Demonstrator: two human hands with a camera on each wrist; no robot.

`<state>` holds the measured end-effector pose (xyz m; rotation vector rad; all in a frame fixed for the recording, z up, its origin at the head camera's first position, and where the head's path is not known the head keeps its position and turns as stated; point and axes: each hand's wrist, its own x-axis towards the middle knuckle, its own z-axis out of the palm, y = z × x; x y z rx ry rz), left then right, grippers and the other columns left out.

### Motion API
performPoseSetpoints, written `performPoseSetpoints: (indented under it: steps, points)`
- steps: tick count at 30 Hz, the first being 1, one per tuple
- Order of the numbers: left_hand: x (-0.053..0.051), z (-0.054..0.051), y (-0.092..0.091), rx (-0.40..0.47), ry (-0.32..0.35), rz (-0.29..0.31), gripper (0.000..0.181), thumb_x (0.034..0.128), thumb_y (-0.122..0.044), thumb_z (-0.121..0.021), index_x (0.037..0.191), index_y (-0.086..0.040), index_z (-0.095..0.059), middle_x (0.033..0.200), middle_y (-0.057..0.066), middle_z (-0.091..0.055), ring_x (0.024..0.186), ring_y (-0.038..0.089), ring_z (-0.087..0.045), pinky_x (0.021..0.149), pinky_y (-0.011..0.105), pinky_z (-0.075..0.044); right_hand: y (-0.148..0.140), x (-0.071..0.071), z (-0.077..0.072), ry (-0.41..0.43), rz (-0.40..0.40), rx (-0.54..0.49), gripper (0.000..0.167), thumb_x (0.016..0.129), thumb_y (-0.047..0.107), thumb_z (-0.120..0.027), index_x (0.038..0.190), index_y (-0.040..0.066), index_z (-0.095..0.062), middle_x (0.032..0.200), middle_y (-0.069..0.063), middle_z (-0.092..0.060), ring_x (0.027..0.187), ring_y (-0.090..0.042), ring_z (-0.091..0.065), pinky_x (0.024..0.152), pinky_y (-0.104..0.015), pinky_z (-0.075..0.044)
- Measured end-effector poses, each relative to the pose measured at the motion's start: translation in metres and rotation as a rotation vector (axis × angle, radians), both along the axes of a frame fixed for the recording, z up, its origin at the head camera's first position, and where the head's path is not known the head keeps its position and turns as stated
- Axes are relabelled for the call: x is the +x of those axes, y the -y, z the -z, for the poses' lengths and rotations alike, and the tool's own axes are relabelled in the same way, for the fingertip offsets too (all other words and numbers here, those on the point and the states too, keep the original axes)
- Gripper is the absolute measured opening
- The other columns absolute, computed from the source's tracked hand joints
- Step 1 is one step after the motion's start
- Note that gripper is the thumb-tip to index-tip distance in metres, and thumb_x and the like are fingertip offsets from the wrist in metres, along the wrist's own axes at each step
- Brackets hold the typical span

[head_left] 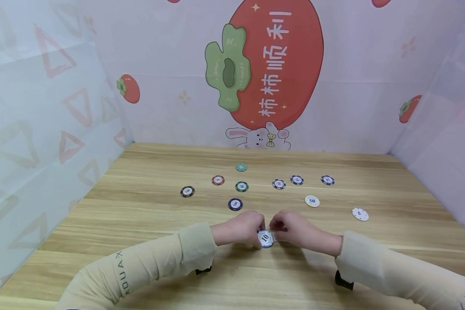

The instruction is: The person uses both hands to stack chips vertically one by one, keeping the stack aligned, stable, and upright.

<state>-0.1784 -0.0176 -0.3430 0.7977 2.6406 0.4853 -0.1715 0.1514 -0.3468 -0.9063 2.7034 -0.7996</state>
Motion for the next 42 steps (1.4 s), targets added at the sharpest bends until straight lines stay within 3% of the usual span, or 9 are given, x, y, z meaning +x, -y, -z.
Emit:
performPoseSetpoints:
  steps: [5, 9, 11, 17, 23, 31, 42]
  points:
    - [0.001, -0.001, 0.000, -0.005, 0.008, -0.011, 0.032, 0.0653, -0.012, -0.081, 0.090, -0.006, -0.062, 0.077, -0.004, -0.056, 0.069, 0.006, -0.049, 0.064, 0.018, -0.041, -0.007, 0.000, -0.002, -0.169, -0.120, 0.148, 0.016, 0.080, 0.005, -0.066, 0.096, 0.003, -0.064, 0.092, -0.003, -0.059, 0.082, -0.012, -0.056, 0.073, -0.028, -0.048]
    - [0.001, -0.001, 0.000, -0.004, 0.016, -0.018, 0.031, 0.0652, -0.012, -0.081, 0.090, -0.006, -0.062, 0.077, -0.004, -0.055, 0.069, 0.006, -0.049, 0.064, 0.018, -0.041, -0.018, -0.003, 0.001, -0.277, -0.240, 0.199, 0.016, 0.081, 0.005, -0.064, 0.097, 0.004, -0.063, 0.099, -0.006, -0.059, 0.088, -0.015, -0.057, 0.077, -0.029, -0.048]
    - [0.001, -0.001, 0.000, -0.007, 0.013, -0.015, 0.031, 0.0651, -0.012, -0.081, 0.089, -0.007, -0.062, 0.077, -0.004, -0.056, 0.070, 0.006, -0.049, 0.065, 0.018, -0.041, -0.025, -0.005, 0.002, -0.299, -0.262, 0.206, 0.017, 0.081, 0.005, -0.064, 0.098, 0.003, -0.063, 0.102, -0.008, -0.058, 0.092, -0.019, -0.057, 0.079, -0.031, -0.048]
    - [0.002, 0.000, -0.001, -0.016, -0.007, -0.009, 0.031, 0.0650, -0.012, -0.081, 0.090, -0.007, -0.063, 0.079, -0.004, -0.056, 0.071, 0.005, -0.048, 0.066, 0.018, -0.042, -0.049, -0.007, 0.001, -0.295, -0.236, 0.221, 0.024, 0.077, 0.006, -0.069, 0.099, 0.000, -0.061, 0.105, -0.012, -0.056, 0.096, -0.027, -0.056, 0.081, -0.036, -0.047]
    - [0.004, -0.001, 0.001, -0.011, -0.002, -0.020, 0.031, 0.0650, -0.011, -0.081, 0.089, -0.007, -0.062, 0.078, -0.004, -0.056, 0.070, 0.005, -0.048, 0.066, 0.018, -0.042, -0.070, -0.004, -0.001, -0.260, -0.187, 0.249, 0.024, 0.078, 0.007, -0.068, 0.100, 0.001, -0.062, 0.105, -0.011, -0.056, 0.095, -0.026, -0.057, 0.079, -0.036, -0.048]
    - [0.003, -0.001, 0.000, -0.022, -0.022, -0.002, 0.030, 0.0651, -0.011, -0.080, 0.089, -0.007, -0.063, 0.078, -0.004, -0.056, 0.070, 0.005, -0.048, 0.065, 0.018, -0.041, -0.094, 0.005, 0.000, -0.286, -0.141, 0.258, 0.025, 0.076, 0.012, -0.071, 0.098, 0.003, -0.063, 0.104, -0.011, -0.057, 0.092, -0.025, -0.058, 0.076, -0.037, -0.048]
    - [0.004, -0.002, -0.002, -0.033, -0.019, -0.007, 0.032, 0.0649, -0.013, -0.081, 0.091, -0.007, -0.062, 0.079, -0.004, -0.055, 0.070, 0.006, -0.048, 0.066, 0.018, -0.041, -0.112, 0.012, 0.001, -0.276, -0.132, 0.265, 0.030, 0.075, 0.016, -0.072, 0.100, 0.003, -0.062, 0.106, -0.013, -0.056, 0.091, -0.026, -0.057, 0.072, -0.034, -0.048]
